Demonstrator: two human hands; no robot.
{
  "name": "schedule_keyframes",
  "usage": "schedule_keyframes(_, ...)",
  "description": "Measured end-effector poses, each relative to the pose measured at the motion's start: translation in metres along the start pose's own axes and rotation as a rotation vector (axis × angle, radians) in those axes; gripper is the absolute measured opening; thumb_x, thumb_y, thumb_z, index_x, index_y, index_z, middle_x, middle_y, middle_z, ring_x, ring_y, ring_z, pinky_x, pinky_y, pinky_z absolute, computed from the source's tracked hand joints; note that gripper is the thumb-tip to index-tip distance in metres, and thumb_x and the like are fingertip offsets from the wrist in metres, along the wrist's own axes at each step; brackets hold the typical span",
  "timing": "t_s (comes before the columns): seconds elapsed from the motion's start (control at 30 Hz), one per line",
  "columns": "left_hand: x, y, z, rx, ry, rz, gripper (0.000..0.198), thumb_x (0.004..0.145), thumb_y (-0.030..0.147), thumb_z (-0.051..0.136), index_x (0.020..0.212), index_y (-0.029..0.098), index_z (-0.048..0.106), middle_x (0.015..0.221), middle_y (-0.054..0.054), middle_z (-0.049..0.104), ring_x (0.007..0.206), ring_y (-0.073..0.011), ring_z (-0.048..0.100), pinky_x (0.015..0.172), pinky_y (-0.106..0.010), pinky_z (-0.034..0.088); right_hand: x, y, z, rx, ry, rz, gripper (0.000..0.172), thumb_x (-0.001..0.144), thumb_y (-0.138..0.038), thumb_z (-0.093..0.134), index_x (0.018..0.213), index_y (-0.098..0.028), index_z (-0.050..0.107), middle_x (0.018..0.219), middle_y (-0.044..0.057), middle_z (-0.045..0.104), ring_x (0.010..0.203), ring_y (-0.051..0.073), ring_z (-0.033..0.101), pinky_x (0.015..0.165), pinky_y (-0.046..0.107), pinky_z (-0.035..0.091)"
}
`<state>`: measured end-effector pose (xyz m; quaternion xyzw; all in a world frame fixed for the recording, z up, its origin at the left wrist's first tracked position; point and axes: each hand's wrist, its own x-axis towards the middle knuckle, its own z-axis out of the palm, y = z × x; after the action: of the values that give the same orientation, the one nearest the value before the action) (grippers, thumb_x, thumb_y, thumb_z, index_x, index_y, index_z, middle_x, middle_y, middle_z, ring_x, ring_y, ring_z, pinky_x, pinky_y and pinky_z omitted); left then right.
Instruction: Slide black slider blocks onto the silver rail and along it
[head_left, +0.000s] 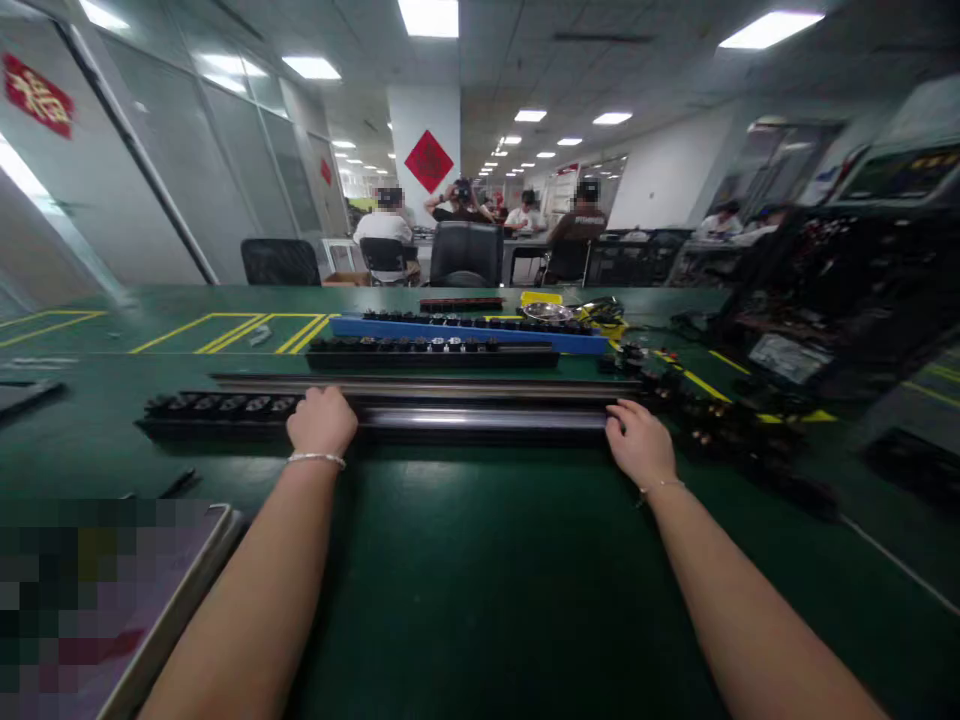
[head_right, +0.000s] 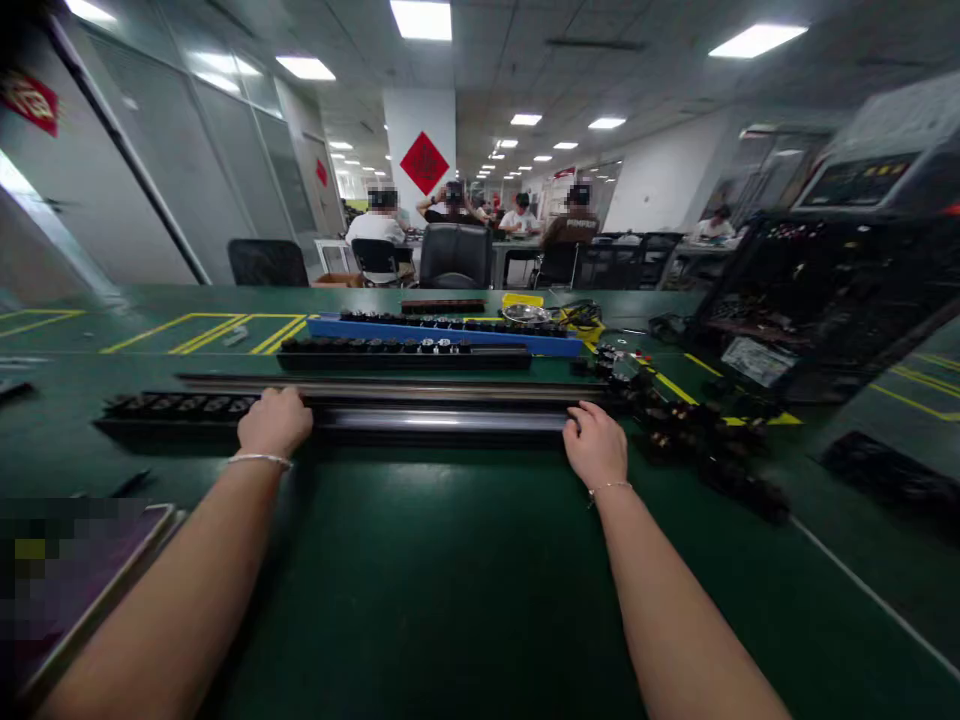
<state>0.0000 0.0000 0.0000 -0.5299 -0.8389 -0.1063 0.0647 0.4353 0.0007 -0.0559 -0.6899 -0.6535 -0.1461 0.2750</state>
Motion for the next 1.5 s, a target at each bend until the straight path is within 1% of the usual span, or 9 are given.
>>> schedule_keyframes(0.13, 0.0, 0.005, -0.002, -0.028, -0.049, -0.007, 0.038, 0.083, 0.022, 0.038, 0.113, 0.011, 0.057, 0.114, -0.021, 0.054, 0.102, -0.035, 0.058, 0.081, -0.044, 0.048, -0.001, -0.002, 0.0, -0.002, 0.012, 0.013, 0.037, 0.083, -0.025, 0.04, 0.104, -0.014, 0.069, 0.119, 0.011, 0.061, 0.103, 0.024, 0.058, 0.091, 0.039, 0.045)
schedule_keyframes(0.27, 0.0, 0.01, -0.003, -0.057, -0.087, 0.002, 0.038, 0.082, 0.028, 0.042, 0.116, 0.014, 0.055, 0.119, -0.02, 0.052, 0.101, -0.0333, 0.06, 0.079, -0.043, 0.049, -0.002, -0.005, 0.0, -0.009, 0.021, 0.051, 0.037, 0.083, -0.025, 0.039, 0.104, -0.015, 0.068, 0.12, 0.01, 0.06, 0.105, 0.025, 0.057, 0.092, 0.04, 0.043)
schedule_keyframes(0.43, 0.0, 0.014, 0.0, -0.069, -0.077, 0.047, 0.04, 0.082, 0.032, 0.045, 0.117, 0.014, 0.054, 0.12, -0.02, 0.052, 0.101, -0.0321, 0.06, 0.08, -0.041, 0.049, -0.002, -0.006, -0.001, 0.005, 0.013, 0.059, 0.038, 0.083, -0.026, 0.039, 0.104, -0.015, 0.068, 0.119, 0.011, 0.06, 0.105, 0.025, 0.056, 0.093, 0.041, 0.042)
schedule_keyframes(0.6, -0.001, 0.018, 0.0, -0.088, -0.096, 0.076, 0.041, 0.081, 0.034, 0.047, 0.117, 0.014, 0.053, 0.121, -0.019, 0.052, 0.104, -0.0324, 0.059, 0.081, -0.04, 0.048, -0.003, -0.006, -0.001, 0.008, 0.014, 0.067, 0.038, 0.082, -0.026, 0.039, 0.104, -0.017, 0.068, 0.119, 0.01, 0.06, 0.105, 0.024, 0.055, 0.093, 0.04, 0.041)
schedule_keyframes(0.97, -0.011, 0.032, 0.002, -0.044, -0.063, 0.17, 0.037, 0.084, 0.033, 0.044, 0.114, 0.014, 0.054, 0.119, -0.017, 0.053, 0.103, -0.0306, 0.06, 0.081, -0.039, 0.049, -0.002, -0.007, -0.003, 0.007, 0.0, 0.073, 0.038, 0.082, -0.026, 0.038, 0.104, -0.016, 0.068, 0.12, 0.01, 0.059, 0.106, 0.024, 0.055, 0.094, 0.039, 0.041)
schedule_keyframes(1.33, -0.016, 0.041, 0.002, -0.052, -0.074, 0.225, 0.039, 0.084, 0.038, 0.045, 0.113, 0.015, 0.055, 0.119, -0.015, 0.054, 0.104, -0.0289, 0.059, 0.083, -0.038, 0.048, -0.002, -0.007, -0.003, 0.02, 0.003, 0.072, 0.038, 0.082, -0.027, 0.038, 0.103, -0.016, 0.068, 0.119, 0.01, 0.06, 0.105, 0.025, 0.055, 0.094, 0.041, 0.041)
schedule_keyframes(1.5, -0.02, 0.046, 0.001, -0.044, -0.083, 0.239, 0.038, 0.085, 0.039, 0.044, 0.113, 0.016, 0.056, 0.119, -0.015, 0.054, 0.102, -0.0276, 0.06, 0.081, -0.037, 0.048, -0.002, -0.007, -0.003, 0.03, 0.007, 0.076, 0.037, 0.081, -0.026, 0.039, 0.103, -0.016, 0.068, 0.118, 0.01, 0.06, 0.106, 0.024, 0.055, 0.094, 0.041, 0.04)
